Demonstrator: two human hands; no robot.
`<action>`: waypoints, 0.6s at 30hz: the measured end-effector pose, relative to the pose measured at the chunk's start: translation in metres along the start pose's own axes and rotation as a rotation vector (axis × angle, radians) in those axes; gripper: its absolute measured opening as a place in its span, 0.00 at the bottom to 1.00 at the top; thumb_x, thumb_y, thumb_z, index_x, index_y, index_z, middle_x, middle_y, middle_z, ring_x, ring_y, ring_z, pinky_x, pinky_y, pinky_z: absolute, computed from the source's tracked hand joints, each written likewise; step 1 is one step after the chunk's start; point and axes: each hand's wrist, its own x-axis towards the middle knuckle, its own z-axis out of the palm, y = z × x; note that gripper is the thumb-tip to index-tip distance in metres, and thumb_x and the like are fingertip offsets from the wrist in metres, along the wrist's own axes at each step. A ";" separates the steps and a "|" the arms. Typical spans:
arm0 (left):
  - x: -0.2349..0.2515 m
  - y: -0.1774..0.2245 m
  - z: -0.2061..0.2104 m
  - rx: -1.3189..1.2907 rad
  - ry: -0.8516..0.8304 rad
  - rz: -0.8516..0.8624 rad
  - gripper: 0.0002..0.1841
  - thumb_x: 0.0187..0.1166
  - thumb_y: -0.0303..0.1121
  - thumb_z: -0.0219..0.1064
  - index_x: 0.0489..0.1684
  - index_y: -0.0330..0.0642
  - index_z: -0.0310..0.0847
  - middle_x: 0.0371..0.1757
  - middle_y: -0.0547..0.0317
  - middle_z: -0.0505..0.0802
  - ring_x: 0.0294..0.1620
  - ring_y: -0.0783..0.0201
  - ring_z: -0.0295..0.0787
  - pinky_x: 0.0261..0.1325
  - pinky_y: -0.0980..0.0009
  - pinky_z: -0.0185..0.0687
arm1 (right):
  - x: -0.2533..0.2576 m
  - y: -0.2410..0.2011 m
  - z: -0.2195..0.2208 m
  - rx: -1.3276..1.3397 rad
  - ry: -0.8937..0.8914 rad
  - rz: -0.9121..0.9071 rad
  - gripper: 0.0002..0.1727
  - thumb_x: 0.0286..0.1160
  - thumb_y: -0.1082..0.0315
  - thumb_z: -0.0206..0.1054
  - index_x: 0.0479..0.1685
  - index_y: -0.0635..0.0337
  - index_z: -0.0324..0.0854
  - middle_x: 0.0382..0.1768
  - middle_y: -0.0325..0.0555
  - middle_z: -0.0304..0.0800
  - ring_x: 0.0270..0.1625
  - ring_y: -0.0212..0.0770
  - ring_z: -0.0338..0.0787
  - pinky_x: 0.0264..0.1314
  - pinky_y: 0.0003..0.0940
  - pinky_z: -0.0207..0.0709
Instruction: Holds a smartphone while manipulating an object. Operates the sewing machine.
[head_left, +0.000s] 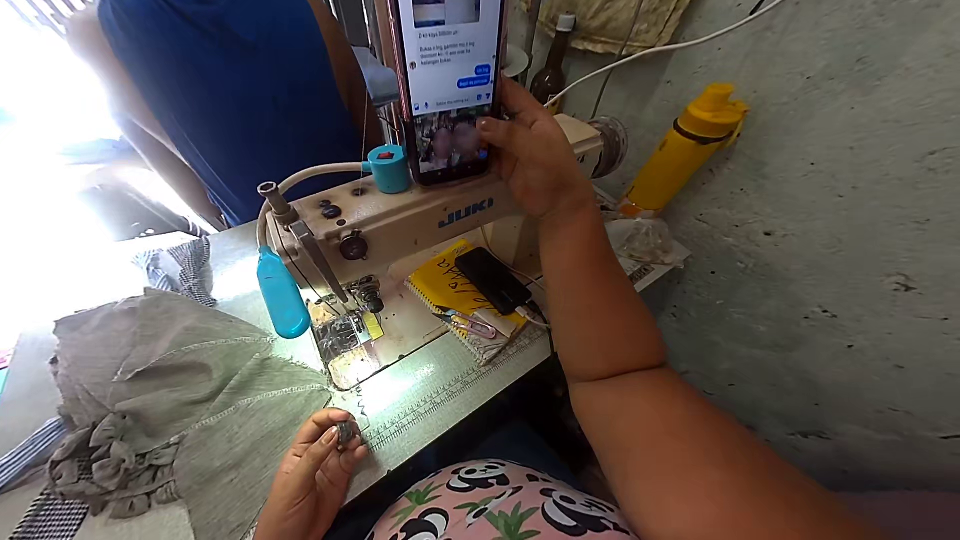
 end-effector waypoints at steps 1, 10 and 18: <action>0.000 0.000 0.000 -0.002 0.002 0.000 0.11 0.80 0.34 0.70 0.55 0.43 0.89 0.47 0.53 0.94 0.43 0.67 0.94 0.48 0.73 0.93 | 0.000 0.000 0.001 0.009 0.013 0.007 0.28 0.84 0.73 0.57 0.83 0.64 0.60 0.65 0.49 0.83 0.62 0.42 0.89 0.65 0.41 0.87; 0.000 0.000 0.000 0.013 0.005 0.006 0.10 0.80 0.35 0.70 0.54 0.44 0.90 0.47 0.54 0.94 0.43 0.68 0.94 0.47 0.73 0.92 | -0.002 0.001 -0.006 0.020 -0.051 -0.006 0.32 0.79 0.79 0.58 0.84 0.65 0.57 0.67 0.49 0.81 0.63 0.42 0.88 0.64 0.40 0.87; 0.000 0.000 0.000 0.007 0.006 0.006 0.10 0.80 0.35 0.70 0.53 0.44 0.90 0.47 0.54 0.94 0.43 0.68 0.94 0.47 0.73 0.93 | 0.000 0.002 0.009 -0.086 0.085 -0.053 0.27 0.81 0.74 0.63 0.79 0.67 0.64 0.63 0.48 0.83 0.63 0.39 0.88 0.65 0.38 0.86</action>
